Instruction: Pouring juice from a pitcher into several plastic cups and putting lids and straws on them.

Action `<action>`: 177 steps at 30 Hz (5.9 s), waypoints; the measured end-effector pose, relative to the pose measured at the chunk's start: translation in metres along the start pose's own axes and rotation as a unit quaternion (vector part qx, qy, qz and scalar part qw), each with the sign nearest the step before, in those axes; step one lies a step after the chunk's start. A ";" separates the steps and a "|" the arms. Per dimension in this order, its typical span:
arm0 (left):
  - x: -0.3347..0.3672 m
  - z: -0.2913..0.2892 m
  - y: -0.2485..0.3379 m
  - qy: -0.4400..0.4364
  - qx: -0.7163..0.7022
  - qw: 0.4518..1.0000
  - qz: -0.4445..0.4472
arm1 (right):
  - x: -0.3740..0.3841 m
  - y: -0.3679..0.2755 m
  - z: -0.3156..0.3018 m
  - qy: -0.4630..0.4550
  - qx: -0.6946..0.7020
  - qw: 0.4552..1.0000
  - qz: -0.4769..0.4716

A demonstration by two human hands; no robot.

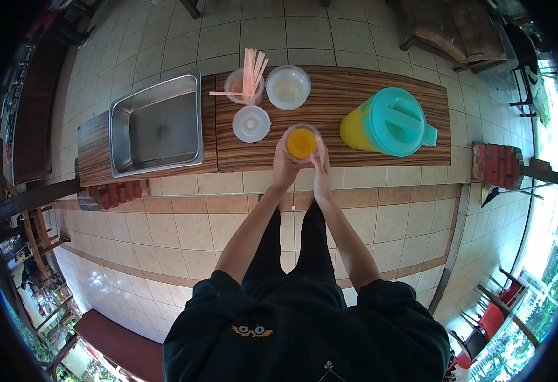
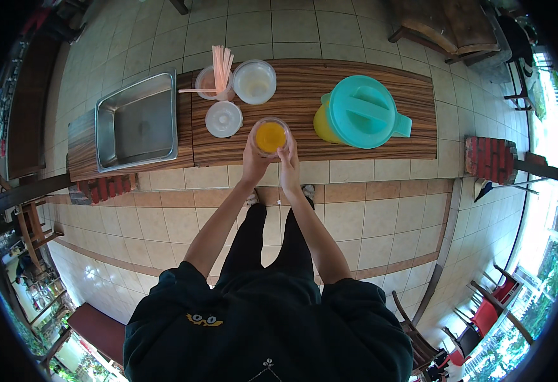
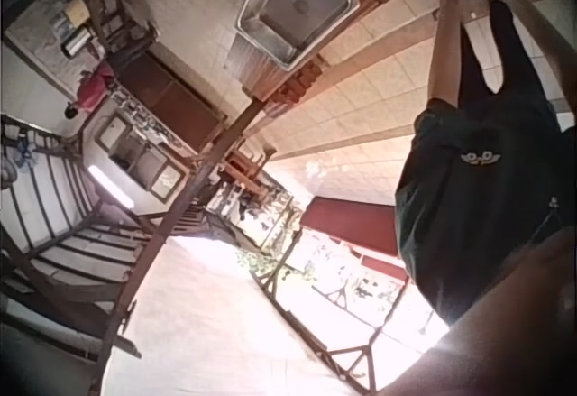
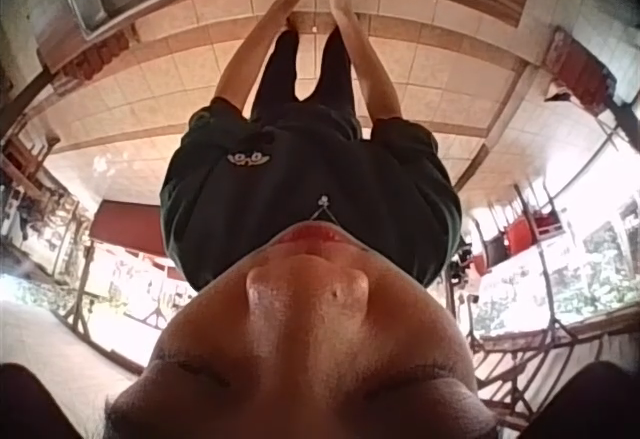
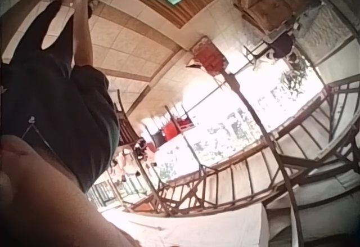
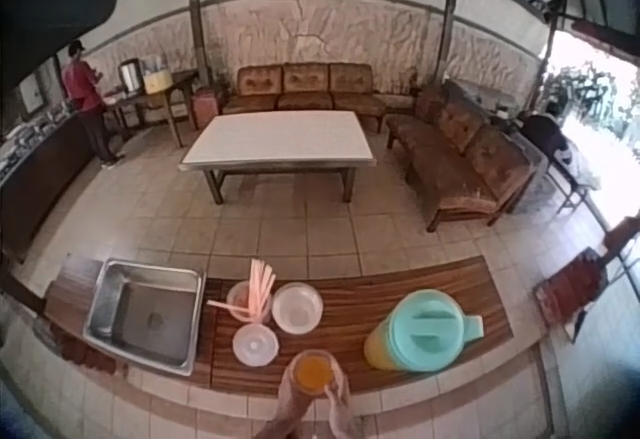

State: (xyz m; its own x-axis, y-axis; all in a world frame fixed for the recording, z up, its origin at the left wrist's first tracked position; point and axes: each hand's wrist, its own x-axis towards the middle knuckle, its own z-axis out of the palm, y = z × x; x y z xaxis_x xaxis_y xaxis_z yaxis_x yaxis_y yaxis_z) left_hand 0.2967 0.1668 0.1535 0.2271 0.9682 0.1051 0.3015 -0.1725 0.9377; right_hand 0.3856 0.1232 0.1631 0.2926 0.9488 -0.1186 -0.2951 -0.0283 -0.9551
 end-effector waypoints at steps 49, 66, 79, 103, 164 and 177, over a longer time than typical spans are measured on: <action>0.020 -0.115 -0.027 0.115 0.096 0.988 0.030 | 0.031 0.050 0.124 0.129 -0.095 0.987 0.007; -0.043 -0.143 0.015 0.036 -0.210 0.973 -0.086 | -0.052 -0.034 0.136 0.037 -0.164 0.983 -0.071; -0.073 -0.158 0.066 0.000 -0.278 0.958 -0.069 | -0.091 -0.090 0.127 -0.003 -0.309 0.924 -0.224; -0.084 -0.187 0.115 -0.089 -0.293 0.951 0.035 | -0.117 -0.124 0.133 -0.007 -0.334 0.901 -0.276; -0.072 -0.161 0.087 -0.027 -0.169 0.985 0.029 | -0.096 -0.111 0.132 -0.013 -0.256 0.948 -0.190; -0.038 -0.156 0.002 0.053 -0.263 0.963 -0.037 | -0.047 -0.057 0.117 0.205 -0.105 0.968 -0.098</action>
State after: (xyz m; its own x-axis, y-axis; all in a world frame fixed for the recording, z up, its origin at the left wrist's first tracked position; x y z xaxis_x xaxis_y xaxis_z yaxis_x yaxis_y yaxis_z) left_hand 0.1446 0.1576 0.2032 0.1187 0.9922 0.0379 -0.2031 -0.0131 0.9791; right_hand 0.2820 0.1173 0.2548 0.6736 0.7389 0.0137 -0.0184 0.0352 -0.9992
